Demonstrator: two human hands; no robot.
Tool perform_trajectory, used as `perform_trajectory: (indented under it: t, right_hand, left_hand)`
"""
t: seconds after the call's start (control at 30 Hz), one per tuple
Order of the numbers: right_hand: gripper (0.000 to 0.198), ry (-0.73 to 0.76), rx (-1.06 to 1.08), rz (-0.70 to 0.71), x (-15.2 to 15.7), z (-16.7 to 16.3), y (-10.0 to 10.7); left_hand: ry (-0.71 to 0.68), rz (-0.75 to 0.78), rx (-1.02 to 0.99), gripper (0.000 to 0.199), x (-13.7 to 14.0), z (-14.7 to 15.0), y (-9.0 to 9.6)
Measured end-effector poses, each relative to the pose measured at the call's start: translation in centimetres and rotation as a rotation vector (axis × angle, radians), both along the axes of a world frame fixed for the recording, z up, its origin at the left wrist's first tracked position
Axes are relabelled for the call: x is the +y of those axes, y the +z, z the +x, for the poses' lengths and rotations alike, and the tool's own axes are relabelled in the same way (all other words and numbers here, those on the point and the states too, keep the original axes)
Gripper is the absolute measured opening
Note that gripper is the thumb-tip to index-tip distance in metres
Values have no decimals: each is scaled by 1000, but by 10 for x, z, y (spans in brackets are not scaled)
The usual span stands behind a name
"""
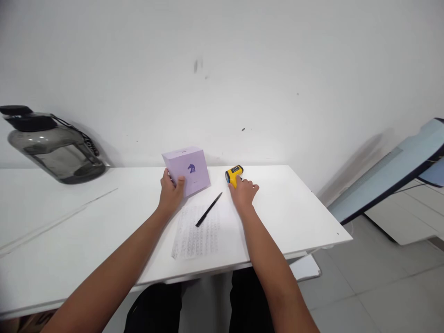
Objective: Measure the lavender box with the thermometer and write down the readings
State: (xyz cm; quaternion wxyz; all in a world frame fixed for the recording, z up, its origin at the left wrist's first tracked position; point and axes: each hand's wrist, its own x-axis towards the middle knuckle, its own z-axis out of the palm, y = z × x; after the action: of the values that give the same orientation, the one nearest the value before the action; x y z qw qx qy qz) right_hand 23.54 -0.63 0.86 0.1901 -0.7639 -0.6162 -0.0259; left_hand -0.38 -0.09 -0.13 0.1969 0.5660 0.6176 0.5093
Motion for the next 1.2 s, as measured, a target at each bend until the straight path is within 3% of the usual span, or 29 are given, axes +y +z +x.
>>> perform_trajectory:
  t: [0.17,0.33,0.4,0.5,0.57,0.67,0.77,0.83,0.97,1.07,1.2]
  right_hand:
    - [48,40,-46,-30,2,-3,-2]
    - [45,63,-142,19,-8,-7,9]
    - [41,199,-223,14,-18,-9,17]
    - [38,546,-331,-139,-33,-15,26]
    - [38,680,-400,-223,-39,-22,29]
    - [33,748,-536,-227,-39,-29,29]
    - [27,720,-558,-164,-43,-23,26]
    - [26,652,-384,-70,-53,-10,21]
    - [29,677,313,148,-89,14,2]
    - [39,623,579,109,-107,14,-8]
    - [55,621,927,-88,-100,5,-9]
  left_hand:
    - [19,-89,-54,103,-5,3,7]
    - [18,-91,-33,106,-6,5,10]
    - [20,-93,-13,105,-6,5,9]
    - [21,-97,13,104,-6,6,9]
    - [15,-102,16,105,-7,6,9]
    - [7,-114,8,105,-9,7,11]
    - [11,-122,10,104,-9,7,12]
    - [7,-125,13,103,-9,7,12]
    - [7,-127,3,103,-7,7,11]
    - [4,-122,-8,104,-6,6,10]
    - [-8,-117,-15,107,-6,6,10]
